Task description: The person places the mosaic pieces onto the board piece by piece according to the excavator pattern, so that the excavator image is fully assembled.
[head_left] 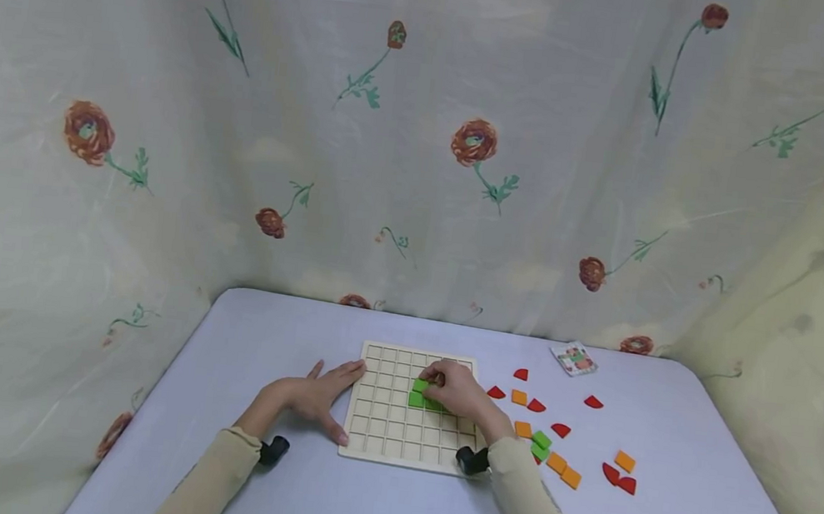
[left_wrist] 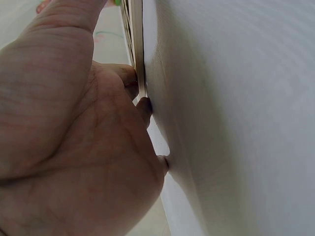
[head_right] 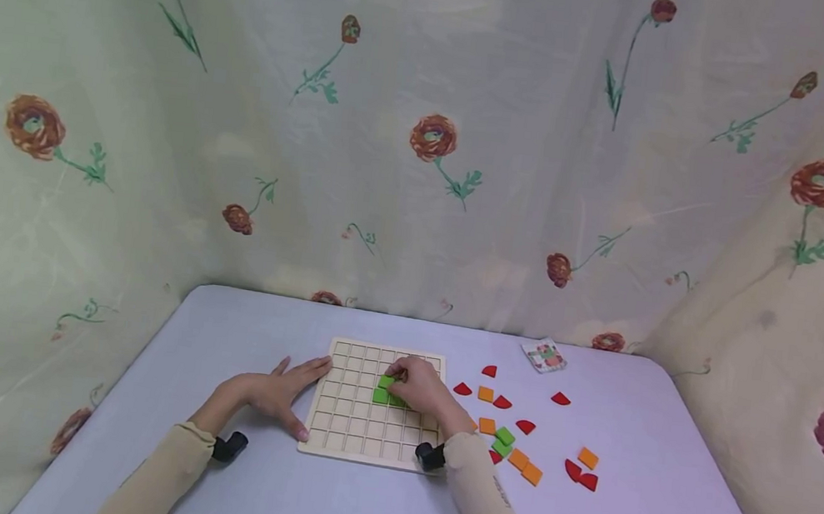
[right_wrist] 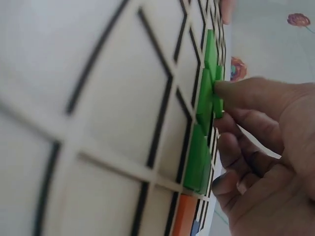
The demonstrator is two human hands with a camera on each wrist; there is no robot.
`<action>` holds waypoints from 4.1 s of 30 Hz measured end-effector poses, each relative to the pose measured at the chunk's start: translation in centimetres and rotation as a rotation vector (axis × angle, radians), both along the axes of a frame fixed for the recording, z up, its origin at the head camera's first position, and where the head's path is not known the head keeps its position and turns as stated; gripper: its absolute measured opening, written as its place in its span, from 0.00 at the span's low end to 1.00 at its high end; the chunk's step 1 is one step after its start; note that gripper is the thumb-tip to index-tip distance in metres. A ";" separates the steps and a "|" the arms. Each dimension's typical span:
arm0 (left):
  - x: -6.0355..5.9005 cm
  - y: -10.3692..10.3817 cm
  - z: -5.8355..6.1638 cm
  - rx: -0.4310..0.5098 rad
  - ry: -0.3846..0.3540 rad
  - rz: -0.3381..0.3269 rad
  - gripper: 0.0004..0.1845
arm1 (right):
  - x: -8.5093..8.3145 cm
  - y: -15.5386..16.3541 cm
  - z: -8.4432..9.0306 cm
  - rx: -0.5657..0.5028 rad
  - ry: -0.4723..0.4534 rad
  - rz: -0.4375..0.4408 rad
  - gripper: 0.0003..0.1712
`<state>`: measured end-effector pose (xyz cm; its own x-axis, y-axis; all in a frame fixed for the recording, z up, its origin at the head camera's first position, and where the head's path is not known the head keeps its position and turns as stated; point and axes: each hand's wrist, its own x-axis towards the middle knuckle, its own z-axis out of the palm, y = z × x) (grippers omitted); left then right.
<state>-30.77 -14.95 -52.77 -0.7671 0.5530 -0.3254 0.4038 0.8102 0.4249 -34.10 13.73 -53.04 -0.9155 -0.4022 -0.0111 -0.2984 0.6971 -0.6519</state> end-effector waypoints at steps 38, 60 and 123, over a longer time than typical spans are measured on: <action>0.3 0.2 0.5 -0.009 -0.018 0.022 0.67 | -0.1 -0.9 0.9 0.020 -0.107 -0.077 0.08; 0.0 0.0 0.0 -0.010 -0.011 0.015 0.68 | -0.1 0.8 1.1 -0.056 -0.049 -0.122 0.09; 0.1 0.2 -0.1 -0.011 0.004 0.032 0.67 | 1.2 12.1 0.4 0.112 -0.123 -0.147 0.12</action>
<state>-30.69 -14.77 -52.89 -0.7856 0.5244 -0.3283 0.3794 0.8275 0.4138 -32.92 25.85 -52.68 -0.9533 -0.2542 -0.1634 -0.1110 0.7974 -0.5931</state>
